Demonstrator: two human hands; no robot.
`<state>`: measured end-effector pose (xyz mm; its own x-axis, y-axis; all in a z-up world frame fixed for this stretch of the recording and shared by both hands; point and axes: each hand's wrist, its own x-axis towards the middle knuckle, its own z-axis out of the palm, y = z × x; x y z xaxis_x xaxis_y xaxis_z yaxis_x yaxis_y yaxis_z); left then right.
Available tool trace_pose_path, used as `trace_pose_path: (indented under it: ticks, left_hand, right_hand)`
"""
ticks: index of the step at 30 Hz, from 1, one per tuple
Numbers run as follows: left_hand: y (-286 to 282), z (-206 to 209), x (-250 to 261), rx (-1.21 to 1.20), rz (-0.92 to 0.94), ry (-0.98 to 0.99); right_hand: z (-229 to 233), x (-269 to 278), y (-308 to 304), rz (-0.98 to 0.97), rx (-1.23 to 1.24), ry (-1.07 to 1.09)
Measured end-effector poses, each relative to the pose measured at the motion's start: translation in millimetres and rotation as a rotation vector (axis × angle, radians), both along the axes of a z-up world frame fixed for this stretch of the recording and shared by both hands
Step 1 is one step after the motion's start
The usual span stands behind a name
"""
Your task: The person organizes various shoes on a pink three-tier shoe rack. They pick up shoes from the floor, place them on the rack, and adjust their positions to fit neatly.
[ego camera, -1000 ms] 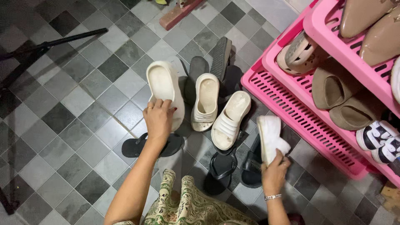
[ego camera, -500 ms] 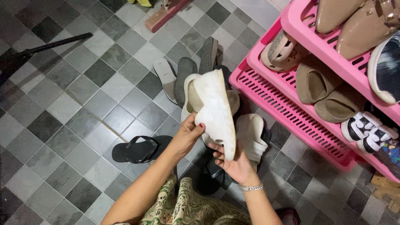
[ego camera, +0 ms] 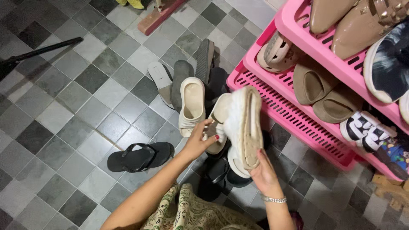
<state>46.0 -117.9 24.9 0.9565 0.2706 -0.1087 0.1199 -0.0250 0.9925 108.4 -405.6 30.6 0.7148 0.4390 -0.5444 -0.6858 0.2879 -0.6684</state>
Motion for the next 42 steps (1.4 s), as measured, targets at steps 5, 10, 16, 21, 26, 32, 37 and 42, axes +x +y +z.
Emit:
trace_pose_path:
  ticks: [5, 10, 16, 21, 26, 32, 37, 42]
  left_hand:
    - [4, 4, -2, 0.082, 0.01, 0.094]
    - [8, 3, 0, 0.27, 0.005, -0.013]
    - [10, 10, 24, 0.379, -0.036, -0.037]
    - [15, 7, 58, 0.533, -0.086, -0.096]
    - [21, 5, 107, 0.63, -0.105, -0.176]
    - [15, -30, 210, 0.723, -0.112, -0.081]
    - [-23, -53, 283, 0.461, 0.022, 0.245]
    - [-58, -101, 296, 0.0, 0.268, 0.296]
  right_hand:
    - [-11, 42, -9, -0.106, -0.245, -0.098]
    - [-16, 119, 31, -0.029, -0.195, -0.283]
    - [-55, 215, 92, -0.051, -0.267, -0.234]
    - [-95, 250, 87, -0.107, -0.244, -0.217]
    - [-115, 273, 86, -0.232, -0.136, -0.151]
    - [-112, 281, 91, -0.189, -0.144, -0.119]
    - [-116, 277, 88, -0.161, -0.139, -0.116]
    - [-94, 270, 77, -0.039, -0.162, -0.164]
